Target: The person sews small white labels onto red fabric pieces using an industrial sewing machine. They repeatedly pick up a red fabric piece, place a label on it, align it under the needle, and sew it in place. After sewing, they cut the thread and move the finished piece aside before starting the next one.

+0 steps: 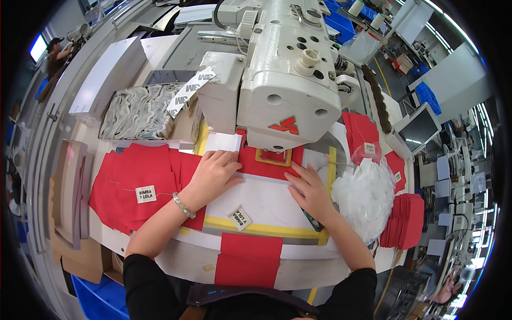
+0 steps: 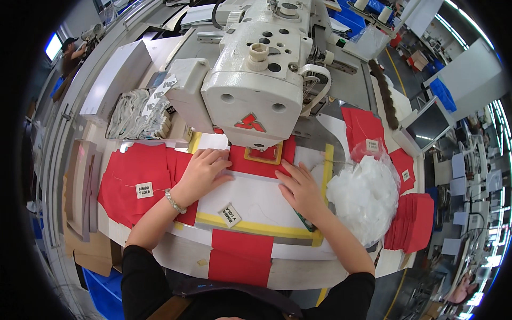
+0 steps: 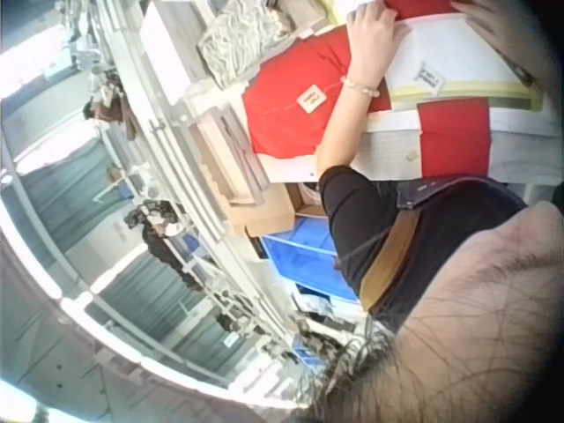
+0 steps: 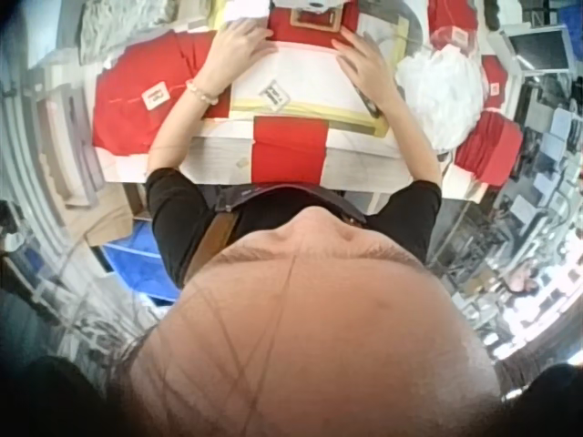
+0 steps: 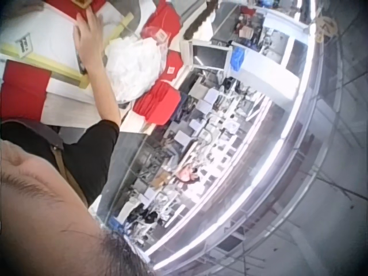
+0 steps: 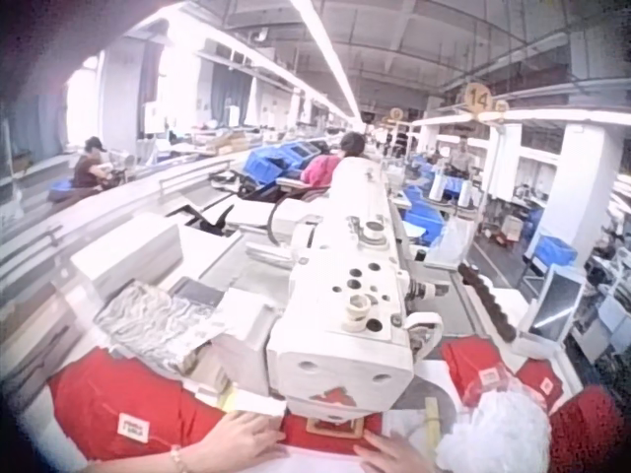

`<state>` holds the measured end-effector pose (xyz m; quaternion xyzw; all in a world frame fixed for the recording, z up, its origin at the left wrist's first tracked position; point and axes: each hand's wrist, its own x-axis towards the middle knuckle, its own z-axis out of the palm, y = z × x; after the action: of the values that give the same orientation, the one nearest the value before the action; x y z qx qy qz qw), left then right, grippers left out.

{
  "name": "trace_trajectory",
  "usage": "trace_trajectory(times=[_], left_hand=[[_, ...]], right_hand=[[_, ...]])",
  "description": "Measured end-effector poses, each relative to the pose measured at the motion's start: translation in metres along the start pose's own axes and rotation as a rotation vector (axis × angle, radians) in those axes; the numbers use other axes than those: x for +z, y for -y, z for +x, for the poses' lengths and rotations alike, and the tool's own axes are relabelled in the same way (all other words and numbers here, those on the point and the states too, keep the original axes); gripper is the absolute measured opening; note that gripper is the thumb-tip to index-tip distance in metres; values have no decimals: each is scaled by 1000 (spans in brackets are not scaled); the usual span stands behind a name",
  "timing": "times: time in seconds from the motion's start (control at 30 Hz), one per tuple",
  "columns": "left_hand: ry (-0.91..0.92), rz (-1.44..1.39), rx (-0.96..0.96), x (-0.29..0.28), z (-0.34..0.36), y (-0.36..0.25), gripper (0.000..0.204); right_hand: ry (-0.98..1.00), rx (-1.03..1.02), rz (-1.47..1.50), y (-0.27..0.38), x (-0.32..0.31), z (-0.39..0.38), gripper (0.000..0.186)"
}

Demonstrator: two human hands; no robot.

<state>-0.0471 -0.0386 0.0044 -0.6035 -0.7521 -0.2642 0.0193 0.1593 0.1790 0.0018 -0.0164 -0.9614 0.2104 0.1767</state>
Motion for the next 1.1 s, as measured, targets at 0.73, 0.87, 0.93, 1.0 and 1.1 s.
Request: trace_trajectory(times=[0.73, 0.87, 0.93, 1.0, 1.1], left_hand=[[-12, -15, -20, 1, -2, 1, 25], [-20, -18, -16, 2, -3, 1, 23], [-18, -27, -14, 2, -3, 2, 22], [-22, -31, -9, 2, -3, 2, 21], [-24, -38, -13, 2, -3, 2, 21]], right_hand=[[11, 35, 34, -1, -1, 0, 33], [22, 36, 52, -2, -1, 0, 34], [33, 40, 60, -2, -1, 1, 35], [31, 41, 58, -2, -1, 0, 36], [11, 39, -19, -1, -2, -1, 39]])
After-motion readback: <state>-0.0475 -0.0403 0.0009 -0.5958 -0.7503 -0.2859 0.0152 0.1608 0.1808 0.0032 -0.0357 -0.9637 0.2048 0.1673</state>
